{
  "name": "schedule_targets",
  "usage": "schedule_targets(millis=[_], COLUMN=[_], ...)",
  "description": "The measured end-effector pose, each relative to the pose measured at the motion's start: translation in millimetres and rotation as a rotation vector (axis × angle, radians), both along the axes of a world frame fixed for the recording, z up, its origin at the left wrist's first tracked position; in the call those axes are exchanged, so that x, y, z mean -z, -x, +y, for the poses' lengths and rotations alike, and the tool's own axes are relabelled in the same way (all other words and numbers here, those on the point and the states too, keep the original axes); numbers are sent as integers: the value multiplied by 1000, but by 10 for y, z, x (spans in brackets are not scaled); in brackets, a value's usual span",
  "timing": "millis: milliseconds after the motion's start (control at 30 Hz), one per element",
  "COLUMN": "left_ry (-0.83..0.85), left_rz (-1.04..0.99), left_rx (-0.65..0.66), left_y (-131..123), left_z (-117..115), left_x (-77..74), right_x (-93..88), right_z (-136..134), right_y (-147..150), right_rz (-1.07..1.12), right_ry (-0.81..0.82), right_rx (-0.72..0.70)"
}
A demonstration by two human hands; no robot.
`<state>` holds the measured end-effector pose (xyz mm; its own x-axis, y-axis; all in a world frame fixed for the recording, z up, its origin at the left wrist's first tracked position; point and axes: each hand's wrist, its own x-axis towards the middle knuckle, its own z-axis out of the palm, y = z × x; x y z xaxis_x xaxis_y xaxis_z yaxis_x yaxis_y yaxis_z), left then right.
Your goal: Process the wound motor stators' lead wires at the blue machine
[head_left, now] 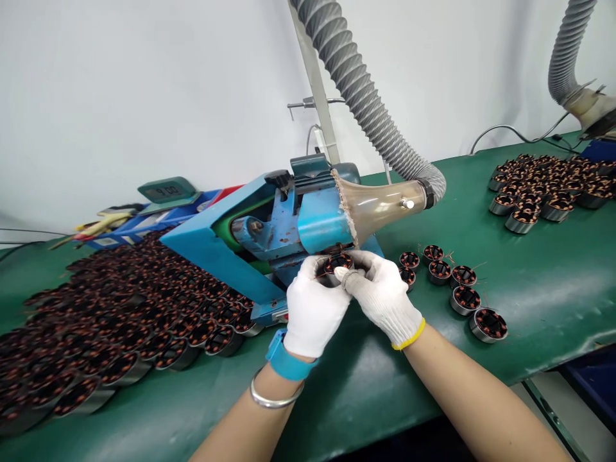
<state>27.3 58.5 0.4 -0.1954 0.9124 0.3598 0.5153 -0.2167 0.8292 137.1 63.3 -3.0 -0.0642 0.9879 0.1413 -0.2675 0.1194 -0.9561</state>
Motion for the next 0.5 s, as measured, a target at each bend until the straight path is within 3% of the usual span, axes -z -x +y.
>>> schedule_targets(millis=[333,500], left_ry=[-70,-175], left_rz=[26,17], left_rx=[-7,-9], left_y=[-4,86], left_z=[45,-106], left_x=[100,257], right_x=[18,7], right_z=[16,-113], right_y=[-13,-73], right_rz=[28,-227], right_ry=[-19,-51], right_rx=[-35,19])
